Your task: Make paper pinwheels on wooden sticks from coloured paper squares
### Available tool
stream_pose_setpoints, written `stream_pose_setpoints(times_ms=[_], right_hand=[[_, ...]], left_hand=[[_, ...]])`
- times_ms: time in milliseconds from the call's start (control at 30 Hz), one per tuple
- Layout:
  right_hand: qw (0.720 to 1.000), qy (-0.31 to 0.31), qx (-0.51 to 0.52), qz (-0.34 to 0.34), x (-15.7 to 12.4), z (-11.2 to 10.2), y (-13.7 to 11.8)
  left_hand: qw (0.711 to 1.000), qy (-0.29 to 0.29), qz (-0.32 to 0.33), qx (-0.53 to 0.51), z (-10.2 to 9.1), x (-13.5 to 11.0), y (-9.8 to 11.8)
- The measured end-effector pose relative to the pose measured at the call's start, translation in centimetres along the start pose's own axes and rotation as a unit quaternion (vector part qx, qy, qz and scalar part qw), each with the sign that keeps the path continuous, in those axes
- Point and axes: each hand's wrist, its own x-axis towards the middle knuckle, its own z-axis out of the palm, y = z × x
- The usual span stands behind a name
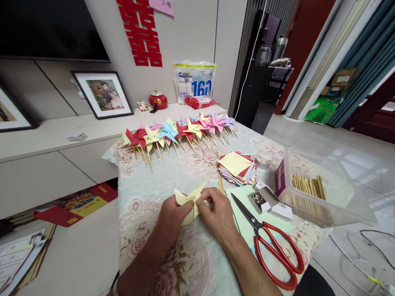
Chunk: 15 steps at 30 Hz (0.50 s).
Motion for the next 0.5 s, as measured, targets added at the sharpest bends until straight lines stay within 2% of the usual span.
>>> stream_pose_setpoints(times_ms=[100,200,333,500], right_hand=[[0.984,0.017,0.148,0.095,0.25,-0.28,0.05],[0.956,-0.007,0.253,0.148,0.46,-0.34,-0.02],[0.941,-0.063,0.289,0.163,0.43,0.06,-0.17],[0.948,-0.064,0.271,0.154,0.38,0.51,-0.02]], left_hand=[[0.998,-0.009,-0.031,-0.05,-0.06,-0.1,0.29],[0.996,-0.019,-0.042,-0.081,-0.12,-0.16,0.31],[0.997,-0.038,-0.024,-0.058,-0.2,-0.09,0.15],[0.999,-0.041,-0.02,0.005,-0.26,0.29,-0.2]])
